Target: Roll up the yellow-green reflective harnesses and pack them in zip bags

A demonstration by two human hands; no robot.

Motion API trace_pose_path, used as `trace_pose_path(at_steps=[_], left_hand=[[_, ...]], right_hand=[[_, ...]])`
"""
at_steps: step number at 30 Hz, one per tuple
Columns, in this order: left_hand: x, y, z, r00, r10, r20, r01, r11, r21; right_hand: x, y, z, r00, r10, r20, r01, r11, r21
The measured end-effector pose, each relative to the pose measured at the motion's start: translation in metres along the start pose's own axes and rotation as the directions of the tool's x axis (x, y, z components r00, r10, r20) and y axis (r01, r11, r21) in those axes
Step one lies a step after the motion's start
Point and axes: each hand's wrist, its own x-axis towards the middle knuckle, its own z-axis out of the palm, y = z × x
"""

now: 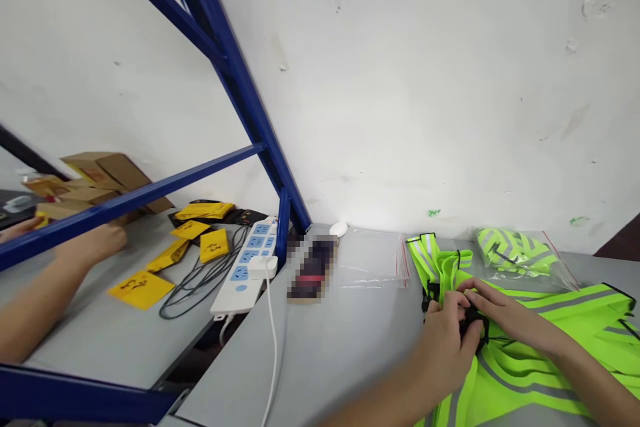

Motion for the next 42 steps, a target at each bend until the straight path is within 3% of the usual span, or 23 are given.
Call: trace_pose_path(at_steps=[2,4,7,9,15,19,23,30,35,39,42], left_hand=[[0.001,-0.001,-0.001,0.999,-0.032,-0.020,0.030,0.996,-0.081],[0.003,-0.003,-0.002,0.997,-0.080,-0.010,0.076,0.975,-0.207],[0.008,-0.008,-0.002,0.991,-0.127,0.051,0.137,0.920,-0.368],[0.011,-0.011,-0.002,0.989,-0.133,0.071,0.150,0.898,-0.414],[0.018,-0.019,-0.002,0.989,-0.113,0.093,0.143,0.885,-0.444],[0.020,-0.016,-0.005,0.985,-0.119,0.124,0.160,0.899,-0.408],[0.021,-0.013,-0.009,0.983,-0.112,0.147,0.161,0.909,-0.384],[0.021,-0.013,-0.010,0.981,-0.105,0.166,0.156,0.928,-0.337],[0.021,-0.015,-0.008,0.983,-0.098,0.154,0.153,0.904,-0.399],[0.021,-0.017,-0.006,0.982,-0.121,0.144,0.172,0.887,-0.428],[0.021,-0.017,-0.007,0.982,-0.130,0.135,0.176,0.888,-0.424]], right_hand=[[0.008,0.007,0.000,0.997,-0.020,-0.072,0.022,0.999,0.034],[0.016,0.017,-0.001,0.975,-0.030,-0.220,0.046,0.997,0.066],[0.024,0.030,-0.001,0.866,-0.097,-0.490,0.126,0.992,0.027],[0.024,0.035,0.001,0.801,-0.168,-0.575,0.172,0.984,-0.049],[0.022,0.033,0.009,0.831,-0.234,-0.504,0.245,0.968,-0.044],[0.023,0.031,0.000,0.806,-0.236,-0.543,0.293,0.956,0.020],[0.021,0.032,-0.011,0.816,-0.239,-0.527,0.300,0.953,0.033],[0.015,0.030,-0.014,0.867,-0.284,-0.409,0.274,0.958,-0.085],[0.008,0.020,-0.017,0.908,-0.283,-0.309,0.251,0.958,-0.140],[0.007,0.015,-0.012,0.952,-0.247,-0.179,0.230,0.967,-0.113],[0.008,0.017,-0.006,0.956,-0.227,-0.186,0.219,0.974,-0.064]])
